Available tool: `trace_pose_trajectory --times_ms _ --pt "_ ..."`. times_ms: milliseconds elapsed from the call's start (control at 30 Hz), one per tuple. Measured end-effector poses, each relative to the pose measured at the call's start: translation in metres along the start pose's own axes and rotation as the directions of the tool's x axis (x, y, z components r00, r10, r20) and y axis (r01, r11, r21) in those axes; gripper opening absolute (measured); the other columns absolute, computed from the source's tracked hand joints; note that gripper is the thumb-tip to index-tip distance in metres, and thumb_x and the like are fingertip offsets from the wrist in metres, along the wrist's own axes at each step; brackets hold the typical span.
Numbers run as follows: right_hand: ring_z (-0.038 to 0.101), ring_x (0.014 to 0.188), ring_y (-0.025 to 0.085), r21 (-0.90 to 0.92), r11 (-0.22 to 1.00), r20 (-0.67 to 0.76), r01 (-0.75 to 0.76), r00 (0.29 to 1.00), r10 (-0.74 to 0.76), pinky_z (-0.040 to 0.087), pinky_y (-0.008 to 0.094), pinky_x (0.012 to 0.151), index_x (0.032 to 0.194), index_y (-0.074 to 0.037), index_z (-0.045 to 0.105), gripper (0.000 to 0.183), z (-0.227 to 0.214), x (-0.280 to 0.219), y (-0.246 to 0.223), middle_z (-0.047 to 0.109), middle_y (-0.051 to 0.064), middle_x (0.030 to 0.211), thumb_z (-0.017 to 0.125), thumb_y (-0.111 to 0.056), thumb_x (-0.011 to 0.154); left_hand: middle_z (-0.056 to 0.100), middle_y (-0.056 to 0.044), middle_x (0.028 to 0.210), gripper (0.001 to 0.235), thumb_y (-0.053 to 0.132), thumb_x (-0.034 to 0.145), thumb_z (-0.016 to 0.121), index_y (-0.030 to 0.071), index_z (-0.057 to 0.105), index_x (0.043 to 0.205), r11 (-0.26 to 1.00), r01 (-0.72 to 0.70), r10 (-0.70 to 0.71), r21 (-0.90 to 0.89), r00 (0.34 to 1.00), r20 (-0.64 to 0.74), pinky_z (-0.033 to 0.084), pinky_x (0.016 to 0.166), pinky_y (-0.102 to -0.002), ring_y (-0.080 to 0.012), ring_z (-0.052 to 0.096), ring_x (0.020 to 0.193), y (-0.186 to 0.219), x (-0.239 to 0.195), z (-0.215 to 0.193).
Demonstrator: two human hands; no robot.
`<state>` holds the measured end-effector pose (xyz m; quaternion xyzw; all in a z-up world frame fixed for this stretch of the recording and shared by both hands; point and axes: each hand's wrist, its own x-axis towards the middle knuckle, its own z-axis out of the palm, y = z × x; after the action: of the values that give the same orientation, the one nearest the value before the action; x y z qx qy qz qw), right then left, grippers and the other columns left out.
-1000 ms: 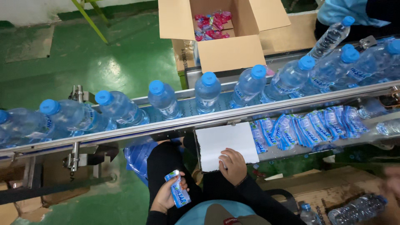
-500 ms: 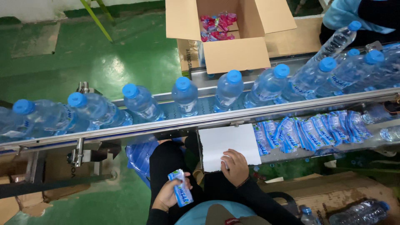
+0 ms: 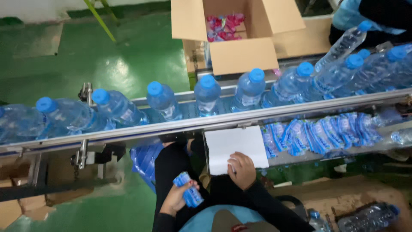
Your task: The person sits at a conveyor belt and places small blue sachets into the caps of water bottles moving along the line. The person then picks up the bottles and places them into a cardboard box.
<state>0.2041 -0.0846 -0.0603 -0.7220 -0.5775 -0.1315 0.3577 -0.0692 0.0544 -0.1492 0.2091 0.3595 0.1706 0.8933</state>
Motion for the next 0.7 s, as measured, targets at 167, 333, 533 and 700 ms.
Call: trace_pose_trajectory --times_ms 167,333,533,700 --pt "0.067 0.112 0.031 -0.029 0.999 -0.003 0.016 1.000 -0.016 0.054 0.046 0.089 0.101 -0.013 0.068 0.015 -0.002 0.006 -0.001 0.069 0.009 0.109 0.056 -0.022 0.099 0.075 -0.026 0.100 0.020 0.002 0.089 0.074 -0.006 0.066 0.104 1.000 0.008 -0.006 0.019 0.996 -0.086 0.061 0.080 -0.051 -0.0387 0.075 0.091 -0.002 0.005 -0.006" --pt "0.067 0.112 0.033 -0.017 0.999 0.055 -0.027 0.998 0.028 0.053 0.047 0.090 0.099 -0.012 0.070 0.020 -0.001 0.006 0.001 0.071 0.009 0.110 0.054 -0.024 0.099 0.070 -0.022 0.084 0.021 -0.001 0.086 0.076 0.002 0.061 0.099 0.996 -0.081 0.081 0.031 0.997 0.010 0.058 0.083 -0.048 -0.0352 0.072 0.083 -0.004 0.003 -0.001" --pt "0.064 0.111 0.031 0.104 0.987 0.073 -0.125 0.990 0.118 0.048 0.046 0.095 0.100 -0.011 0.069 0.013 0.000 0.009 -0.005 0.070 0.008 0.109 0.061 -0.019 0.093 0.071 -0.022 0.081 0.011 -0.007 0.088 0.074 -0.002 0.066 0.091 0.983 -0.170 0.178 0.066 0.974 -0.141 0.060 0.095 -0.052 -0.0356 0.075 0.086 -0.006 0.002 0.011" --pt "0.059 0.103 0.027 0.455 0.813 0.313 -0.362 0.920 0.235 0.046 0.037 0.097 0.102 -0.006 0.062 0.024 0.019 0.004 -0.055 0.061 0.012 0.107 0.065 -0.029 0.096 0.073 -0.016 0.082 0.018 -0.004 0.084 0.080 -0.001 0.072 0.100 0.966 -0.259 0.243 0.008 0.893 -0.380 0.055 0.068 -0.040 -0.0245 0.067 0.069 -0.020 0.006 0.045"
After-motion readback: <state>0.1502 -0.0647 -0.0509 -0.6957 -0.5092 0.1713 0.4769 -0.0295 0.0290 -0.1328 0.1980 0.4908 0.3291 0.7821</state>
